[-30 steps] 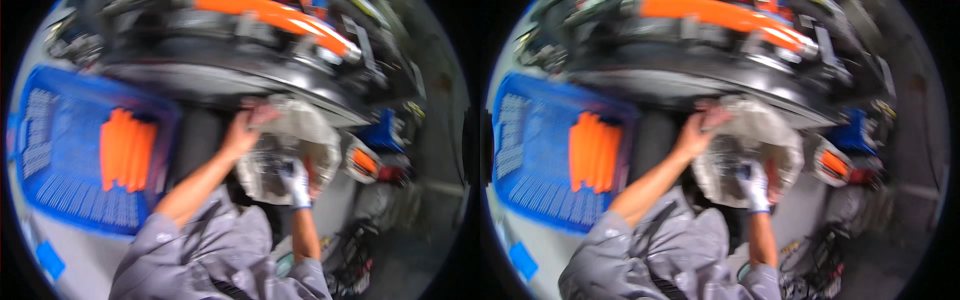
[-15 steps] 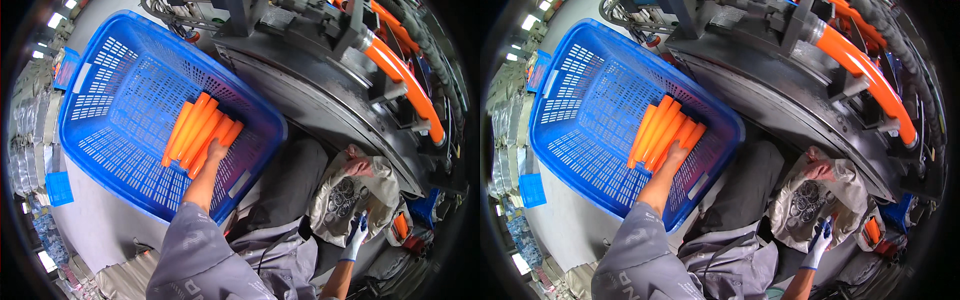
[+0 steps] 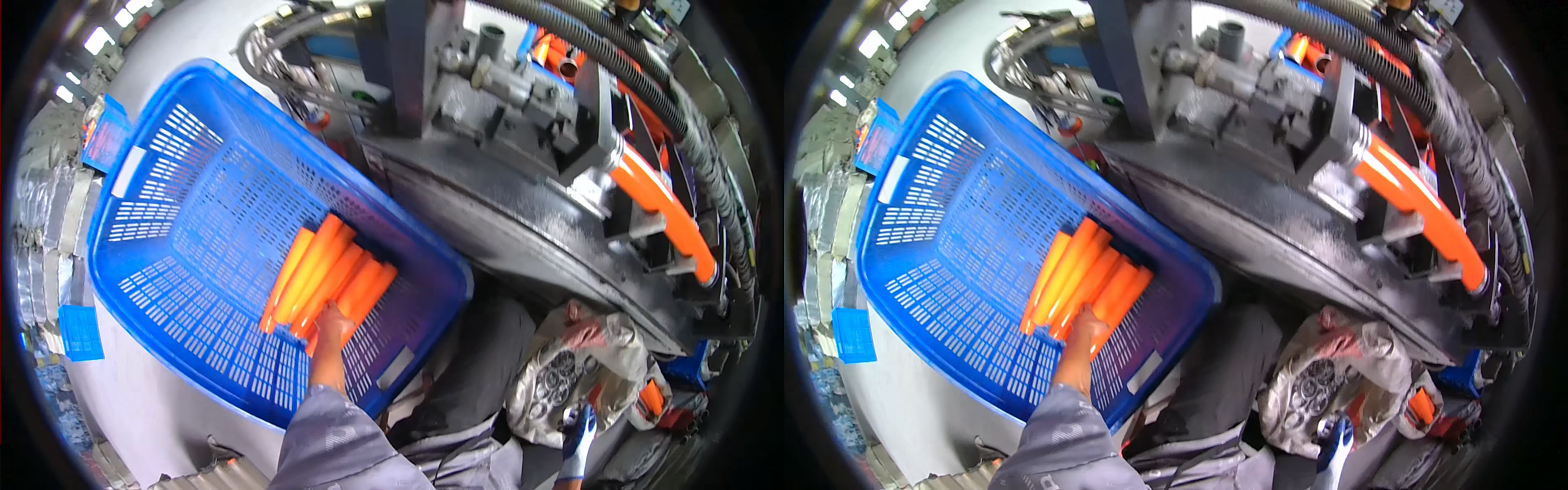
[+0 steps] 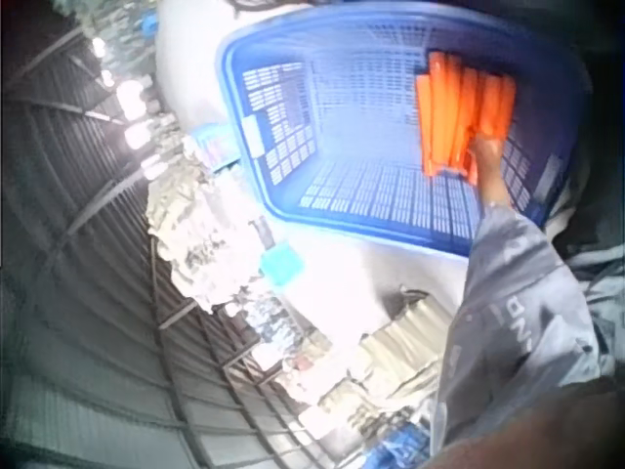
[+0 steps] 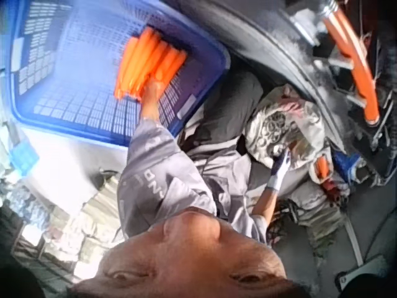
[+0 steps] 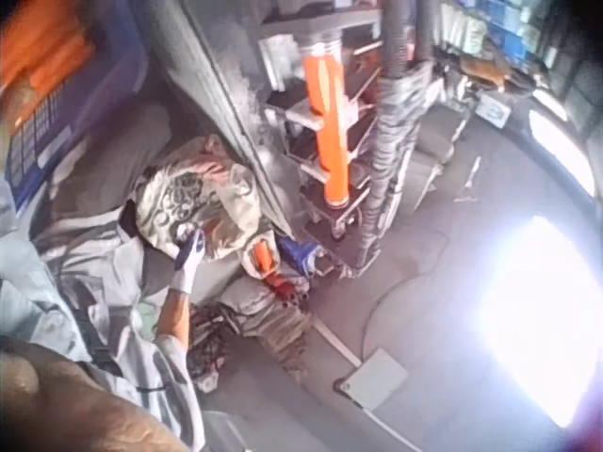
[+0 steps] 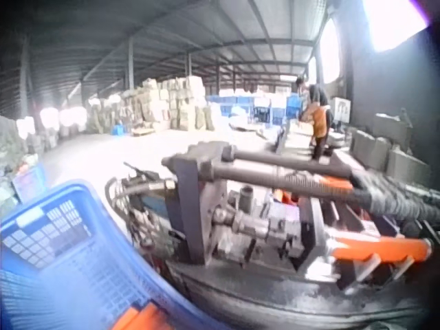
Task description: The person fits metal rings onto orange tubes and processes them using a machine. Afterwards, the person removes their gloves and unbuckles a harness strap.
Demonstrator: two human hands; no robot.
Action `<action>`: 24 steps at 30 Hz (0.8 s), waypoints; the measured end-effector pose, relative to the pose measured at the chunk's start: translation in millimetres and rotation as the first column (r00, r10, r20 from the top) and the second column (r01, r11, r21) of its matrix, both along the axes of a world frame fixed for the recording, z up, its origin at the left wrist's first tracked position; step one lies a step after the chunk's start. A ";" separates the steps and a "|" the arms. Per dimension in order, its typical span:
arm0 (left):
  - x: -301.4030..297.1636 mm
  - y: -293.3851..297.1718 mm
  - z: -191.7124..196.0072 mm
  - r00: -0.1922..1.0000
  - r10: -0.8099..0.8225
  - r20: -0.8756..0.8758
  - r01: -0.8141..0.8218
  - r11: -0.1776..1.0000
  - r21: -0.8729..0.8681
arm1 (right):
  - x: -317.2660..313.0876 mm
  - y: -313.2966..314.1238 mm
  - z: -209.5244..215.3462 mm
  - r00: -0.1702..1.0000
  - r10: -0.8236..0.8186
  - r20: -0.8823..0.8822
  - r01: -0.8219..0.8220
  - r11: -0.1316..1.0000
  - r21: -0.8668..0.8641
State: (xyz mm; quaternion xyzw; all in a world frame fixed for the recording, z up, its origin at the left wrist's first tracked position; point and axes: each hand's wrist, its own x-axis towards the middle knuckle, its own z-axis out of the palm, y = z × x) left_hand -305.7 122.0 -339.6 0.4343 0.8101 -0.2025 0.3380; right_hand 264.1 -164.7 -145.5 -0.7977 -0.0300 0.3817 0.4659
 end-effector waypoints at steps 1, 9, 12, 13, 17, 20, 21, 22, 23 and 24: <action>-6.0 3.3 2.1 0.996 -0.023 0.082 0.032 0.994 -0.104 | -8.5 2.5 6.4 0.999 0.015 -0.033 -0.012 0.996 0.085; 29.4 -66.0 16.8 0.965 -0.206 0.160 0.190 0.976 0.108 | -1.0 -50.7 -32.1 0.946 -0.001 -0.325 0.129 0.918 0.374; 24.1 -62.4 54.2 0.913 -0.235 0.332 0.192 0.968 0.159 | -44.3 14.1 21.0 0.810 0.143 -0.569 0.177 0.866 0.468; 34.3 -39.7 73.9 0.898 -0.261 0.354 0.201 0.959 0.198 | -65.0 29.2 49.0 0.800 0.006 -0.600 0.274 0.886 0.374; 87.6 -9.1 201.2 0.796 -0.342 0.499 0.074 0.873 0.482 | -90.8 59.1 86.3 0.848 0.194 -0.493 0.095 0.860 0.502; 138.7 -22.5 270.9 0.696 -0.607 0.383 0.207 0.681 0.703 | -93.1 57.8 83.0 0.614 0.508 -0.604 0.247 0.603 0.758; 154.2 -26.7 285.4 0.561 -0.758 0.331 0.307 0.563 0.767 | -95.3 61.2 91.8 0.647 0.486 -0.588 0.224 0.616 0.755; 169.4 -32.4 301.2 0.405 -0.876 0.260 0.384 0.422 0.821 | -97.8 59.1 102.1 0.673 0.468 -0.572 0.204 0.626 0.752; 186.1 -41.1 318.0 0.333 -0.907 0.257 0.433 0.389 0.813 | -98.3 51.8 103.3 0.690 0.465 -0.555 0.220 0.596 0.772; 199.7 -52.0 332.6 0.267 -0.930 0.251 0.477 0.354 0.804 | -97.2 43.9 101.5 0.711 0.447 -0.543 0.231 0.581 0.780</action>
